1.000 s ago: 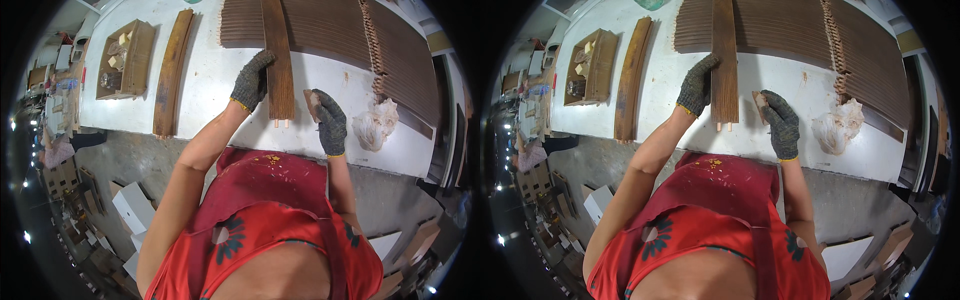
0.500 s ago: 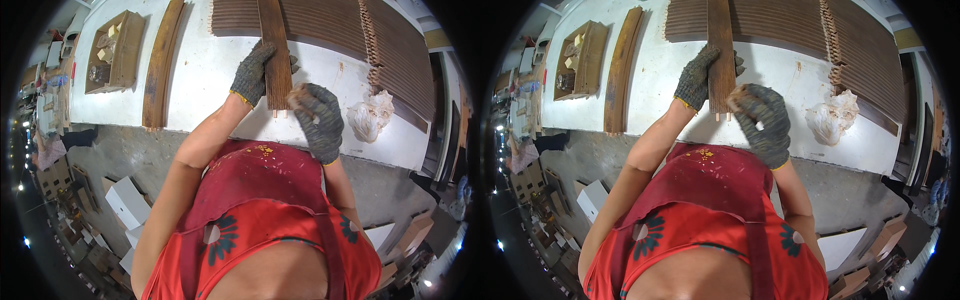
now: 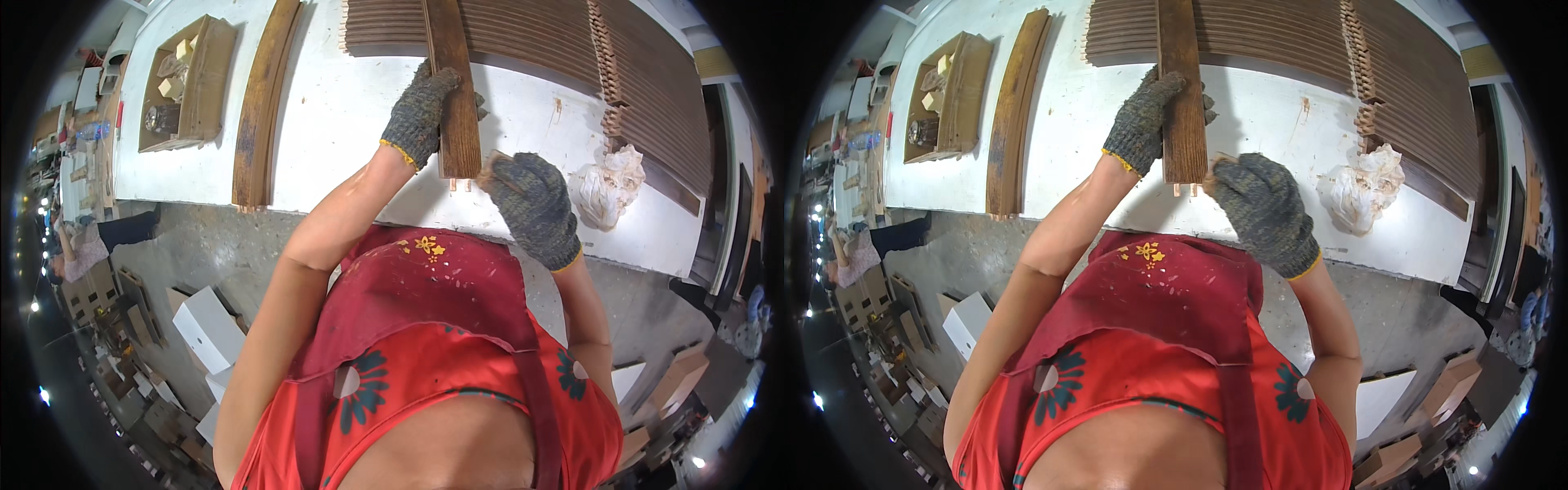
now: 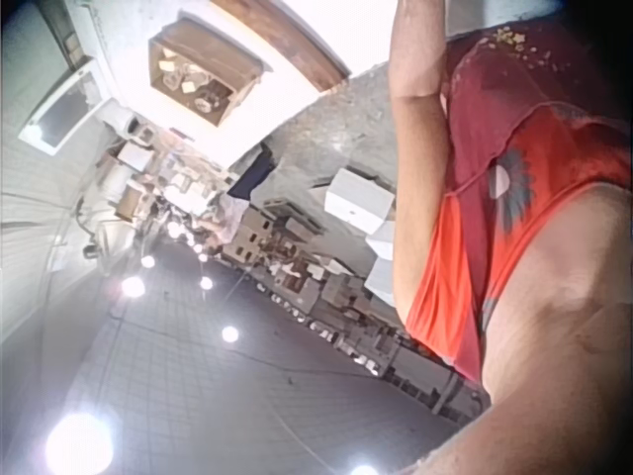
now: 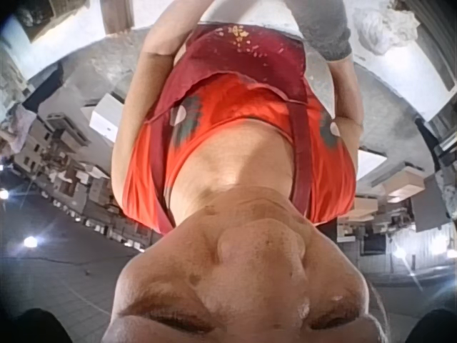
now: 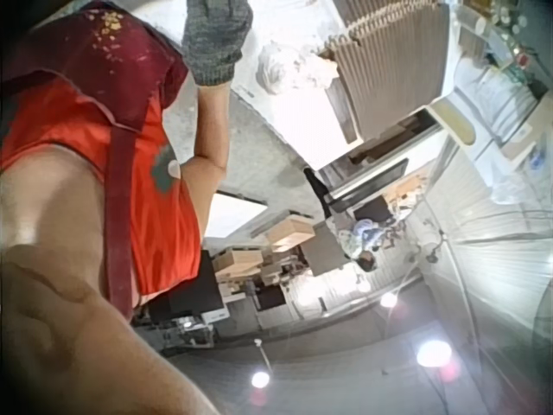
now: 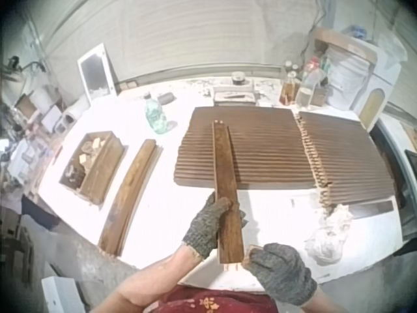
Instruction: The person wipes several long wooden slats and smaller wooden blocks with a cloth at a workbench.
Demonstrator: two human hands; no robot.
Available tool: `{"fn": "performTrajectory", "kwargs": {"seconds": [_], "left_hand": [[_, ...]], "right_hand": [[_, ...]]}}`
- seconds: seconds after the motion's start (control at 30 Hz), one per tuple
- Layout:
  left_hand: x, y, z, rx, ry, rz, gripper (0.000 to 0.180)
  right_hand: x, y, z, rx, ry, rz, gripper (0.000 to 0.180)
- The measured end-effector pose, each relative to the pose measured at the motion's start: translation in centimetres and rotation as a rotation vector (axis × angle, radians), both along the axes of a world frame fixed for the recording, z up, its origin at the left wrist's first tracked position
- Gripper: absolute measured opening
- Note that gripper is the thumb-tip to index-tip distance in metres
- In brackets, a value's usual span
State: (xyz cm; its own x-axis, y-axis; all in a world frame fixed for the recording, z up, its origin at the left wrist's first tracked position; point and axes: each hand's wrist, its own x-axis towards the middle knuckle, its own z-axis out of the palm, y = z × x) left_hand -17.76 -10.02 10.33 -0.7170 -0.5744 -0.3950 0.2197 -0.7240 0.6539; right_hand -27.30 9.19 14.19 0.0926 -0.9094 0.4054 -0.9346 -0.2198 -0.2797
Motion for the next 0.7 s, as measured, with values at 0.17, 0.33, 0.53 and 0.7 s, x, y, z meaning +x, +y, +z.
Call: {"fn": "performTrajectory", "kwargs": {"seconds": [0.17, 0.33, 0.53, 0.7], "left_hand": [[-0.1, 0.3, 0.9, -0.031, -0.030, -0.017, 0.047], [0.3, -0.4, 0.3, -0.058, 0.014, -0.039, 0.049], [-0.3, 0.4, 0.7, -0.033, -0.038, -0.026, 0.046], [0.2, -0.3, 1.5, 0.169, 0.089, -0.017, 0.040]], "right_hand": [[0.8, -0.3, -0.4, -0.046, -0.329, -0.007, 0.028], [2.9, -1.5, -0.1, -0.026, -0.128, 0.014, 0.037], [1.0, 0.4, 0.0, 0.020, -0.038, -0.044, 0.031], [-2.1, 2.8, -2.1, 0.111, 0.013, -0.285, 0.025]]}}
